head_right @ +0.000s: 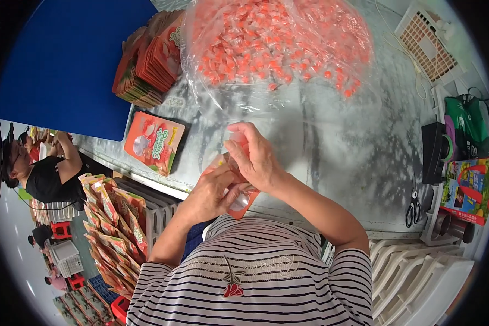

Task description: Manually filling and sealing bags with small candy pieces at a workbench.

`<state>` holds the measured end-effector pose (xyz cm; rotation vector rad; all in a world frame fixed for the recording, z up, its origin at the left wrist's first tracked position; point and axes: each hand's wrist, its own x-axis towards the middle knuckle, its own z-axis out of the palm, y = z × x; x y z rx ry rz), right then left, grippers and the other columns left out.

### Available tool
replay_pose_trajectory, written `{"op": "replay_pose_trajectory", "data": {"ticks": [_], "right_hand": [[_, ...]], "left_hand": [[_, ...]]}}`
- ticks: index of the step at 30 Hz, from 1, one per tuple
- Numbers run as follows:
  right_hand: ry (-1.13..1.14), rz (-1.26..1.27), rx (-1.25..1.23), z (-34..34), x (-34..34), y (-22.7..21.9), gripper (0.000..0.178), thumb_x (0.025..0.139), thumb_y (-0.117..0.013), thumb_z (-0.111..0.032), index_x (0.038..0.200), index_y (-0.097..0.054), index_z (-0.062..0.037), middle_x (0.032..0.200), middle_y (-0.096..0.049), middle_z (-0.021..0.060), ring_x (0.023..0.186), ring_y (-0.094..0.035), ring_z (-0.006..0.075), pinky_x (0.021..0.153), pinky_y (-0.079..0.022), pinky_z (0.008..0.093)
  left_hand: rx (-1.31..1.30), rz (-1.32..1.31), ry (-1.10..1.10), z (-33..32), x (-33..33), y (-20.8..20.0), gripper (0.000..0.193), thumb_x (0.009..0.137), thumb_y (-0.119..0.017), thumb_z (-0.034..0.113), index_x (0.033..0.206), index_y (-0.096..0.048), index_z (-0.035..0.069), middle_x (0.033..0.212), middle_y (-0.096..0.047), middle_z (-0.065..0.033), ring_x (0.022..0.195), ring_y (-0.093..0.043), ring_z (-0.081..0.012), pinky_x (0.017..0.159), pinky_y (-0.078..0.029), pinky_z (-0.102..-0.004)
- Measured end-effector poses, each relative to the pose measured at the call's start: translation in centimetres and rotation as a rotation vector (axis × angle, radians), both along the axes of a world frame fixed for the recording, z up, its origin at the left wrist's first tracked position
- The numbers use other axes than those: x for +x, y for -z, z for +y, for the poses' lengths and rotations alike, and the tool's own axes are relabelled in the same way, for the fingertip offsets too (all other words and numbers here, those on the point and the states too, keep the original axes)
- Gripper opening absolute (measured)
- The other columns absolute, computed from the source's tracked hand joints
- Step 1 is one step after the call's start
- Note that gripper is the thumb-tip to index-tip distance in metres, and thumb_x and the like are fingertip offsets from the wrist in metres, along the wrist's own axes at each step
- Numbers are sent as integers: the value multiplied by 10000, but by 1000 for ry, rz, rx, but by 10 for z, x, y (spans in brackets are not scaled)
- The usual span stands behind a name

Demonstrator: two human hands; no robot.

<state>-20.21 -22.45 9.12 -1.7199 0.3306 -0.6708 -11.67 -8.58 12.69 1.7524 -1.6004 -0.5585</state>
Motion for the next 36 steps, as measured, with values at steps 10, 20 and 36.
{"op": "replay_pose_trajectory", "data": {"ticks": [10,20,36], "right_hand": [[-86,160,-550,8,-19,10,340,920,-561,-160,1192,-466,22,1147,-529,188,1040,-534,346,869,-459,409],[-279,287,-51,-1,-40,-52,254,934,-550,-111,1138,-570,40,1025,-608,173,941,-617,271,819,-502,350],[-1223,466,-174,-15,4,-25,295,833,-627,-185,1067,-612,-7,1220,-556,146,1022,-562,274,878,-457,359]], "left_hand": [[74,150,-93,8,7,7,101,833,-638,61,885,-596,-15,885,-568,-158,778,-588,-339,680,-492,-411],[0,75,-121,16,4,9,100,829,-641,52,872,-581,-16,871,-551,-158,754,-578,-334,643,-485,-407],[-187,-91,16,15,4,-19,117,792,-672,34,869,-600,-15,814,-563,-133,695,-587,-313,605,-481,-391]]}}
